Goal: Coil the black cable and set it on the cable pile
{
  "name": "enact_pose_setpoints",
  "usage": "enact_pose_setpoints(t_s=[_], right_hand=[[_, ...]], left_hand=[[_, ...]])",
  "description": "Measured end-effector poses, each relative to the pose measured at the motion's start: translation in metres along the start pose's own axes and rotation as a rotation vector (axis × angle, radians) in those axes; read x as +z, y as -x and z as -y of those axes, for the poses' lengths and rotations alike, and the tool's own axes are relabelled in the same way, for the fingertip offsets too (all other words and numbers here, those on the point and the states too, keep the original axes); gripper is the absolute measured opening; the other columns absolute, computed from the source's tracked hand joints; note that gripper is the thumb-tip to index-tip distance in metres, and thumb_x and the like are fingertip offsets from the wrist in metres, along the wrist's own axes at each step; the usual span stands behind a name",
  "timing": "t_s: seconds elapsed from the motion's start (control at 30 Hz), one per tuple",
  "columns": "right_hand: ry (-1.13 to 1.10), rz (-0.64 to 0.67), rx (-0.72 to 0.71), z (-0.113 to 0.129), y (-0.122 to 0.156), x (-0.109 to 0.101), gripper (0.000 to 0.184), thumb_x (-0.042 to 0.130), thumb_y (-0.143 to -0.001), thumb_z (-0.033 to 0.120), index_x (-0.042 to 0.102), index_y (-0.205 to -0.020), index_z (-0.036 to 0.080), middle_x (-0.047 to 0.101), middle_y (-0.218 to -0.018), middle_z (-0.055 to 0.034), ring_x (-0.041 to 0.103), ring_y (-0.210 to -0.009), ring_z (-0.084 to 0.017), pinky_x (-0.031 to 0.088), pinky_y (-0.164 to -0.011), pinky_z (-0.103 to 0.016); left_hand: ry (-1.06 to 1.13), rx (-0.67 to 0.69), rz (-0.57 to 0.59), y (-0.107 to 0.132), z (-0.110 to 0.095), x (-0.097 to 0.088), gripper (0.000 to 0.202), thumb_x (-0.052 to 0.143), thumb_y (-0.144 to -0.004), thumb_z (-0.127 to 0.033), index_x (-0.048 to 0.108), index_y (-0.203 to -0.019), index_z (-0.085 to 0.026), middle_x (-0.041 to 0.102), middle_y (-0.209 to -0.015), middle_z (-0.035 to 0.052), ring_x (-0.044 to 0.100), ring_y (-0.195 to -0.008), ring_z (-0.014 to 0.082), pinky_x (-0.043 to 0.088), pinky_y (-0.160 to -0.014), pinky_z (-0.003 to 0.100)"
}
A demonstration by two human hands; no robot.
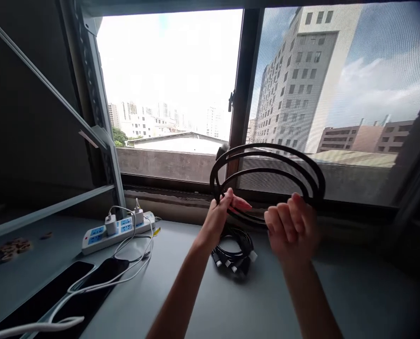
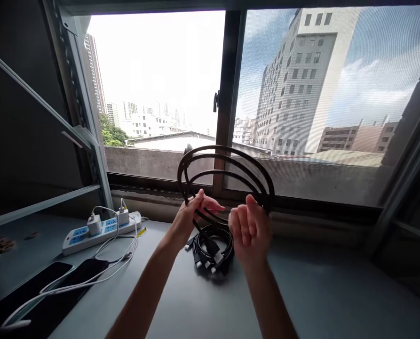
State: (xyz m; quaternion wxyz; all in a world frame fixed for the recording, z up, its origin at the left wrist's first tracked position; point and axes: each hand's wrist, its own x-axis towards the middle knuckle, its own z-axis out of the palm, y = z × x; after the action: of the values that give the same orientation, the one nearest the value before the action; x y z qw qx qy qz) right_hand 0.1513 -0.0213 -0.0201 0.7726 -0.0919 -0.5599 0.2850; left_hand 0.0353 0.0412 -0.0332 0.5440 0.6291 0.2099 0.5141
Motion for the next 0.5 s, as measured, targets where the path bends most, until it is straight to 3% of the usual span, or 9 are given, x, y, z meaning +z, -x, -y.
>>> enact_pose_setpoints(t_s=[0.1, 0.17, 0.23, 0.4, 0.5], right_hand=[[0.005, -0.068, 0.195, -0.011, -0.009, -0.004, 0.062, 0.067, -0.078, 0.036, 0.019, -0.044, 0.016, 0.018, -0.031, 0.0076, 0.014, -0.026, -0.005, 0.019, -0.027, -0.014], [0.045, -0.144, 0.255, -0.018, -0.011, -0.005, 0.061, 0.074, -0.071, 0.04, 0.025, -0.044, 0.017, 0.022, -0.032, 0.0082, 0.017, -0.026, -0.004, 0.02, -0.026, -0.014], [0.079, -0.163, 0.27, -0.023, -0.008, -0.004, 0.058, 0.076, -0.071, 0.044, 0.033, -0.044, 0.017, 0.026, -0.033, 0.0078, 0.023, -0.026, -0.005, 0.025, -0.027, -0.014], [0.222, 0.005, 0.248, -0.021, 0.001, -0.002, 0.05, 0.066, -0.084, 0.048, 0.045, -0.051, 0.016, 0.041, -0.041, 0.004, 0.04, -0.03, -0.009, 0.043, -0.037, -0.02], [0.437, -0.014, 0.146, -0.015, 0.003, -0.001, 0.036, 0.067, -0.084, 0.042, 0.053, -0.064, 0.015, 0.049, -0.048, 0.0022, 0.049, -0.036, -0.012, 0.043, -0.036, -0.02]], left_hand=[[0.07, 0.061, -0.109, -0.001, -0.004, -0.005, 0.047, 0.042, -0.085, -0.053, 0.054, -0.059, -0.015, 0.06, -0.058, 0.0033, 0.063, -0.066, 0.0174, 0.048, -0.069, 0.027], [0.073, 0.096, -0.175, -0.001, -0.009, -0.011, 0.044, 0.048, -0.082, -0.052, 0.043, -0.054, -0.018, 0.041, -0.04, -0.0034, 0.063, -0.059, 0.018, 0.047, -0.061, 0.025], [0.057, 0.094, -0.216, 0.001, -0.015, -0.016, 0.042, 0.051, -0.081, -0.049, 0.037, -0.055, -0.019, 0.026, -0.035, -0.0075, 0.062, -0.051, 0.0181, 0.045, -0.051, 0.023], [0.022, 0.107, -0.32, 0.007, -0.025, -0.023, 0.033, 0.049, -0.08, -0.041, 0.04, -0.057, -0.019, 0.024, -0.031, -0.0089, 0.052, -0.034, 0.0144, 0.039, -0.039, 0.021], [-0.001, 0.152, -0.428, 0.01, -0.03, -0.024, 0.029, 0.052, -0.076, -0.035, 0.04, -0.055, -0.019, 0.025, -0.029, -0.0095, 0.041, -0.025, 0.0107, 0.032, -0.032, 0.019]])
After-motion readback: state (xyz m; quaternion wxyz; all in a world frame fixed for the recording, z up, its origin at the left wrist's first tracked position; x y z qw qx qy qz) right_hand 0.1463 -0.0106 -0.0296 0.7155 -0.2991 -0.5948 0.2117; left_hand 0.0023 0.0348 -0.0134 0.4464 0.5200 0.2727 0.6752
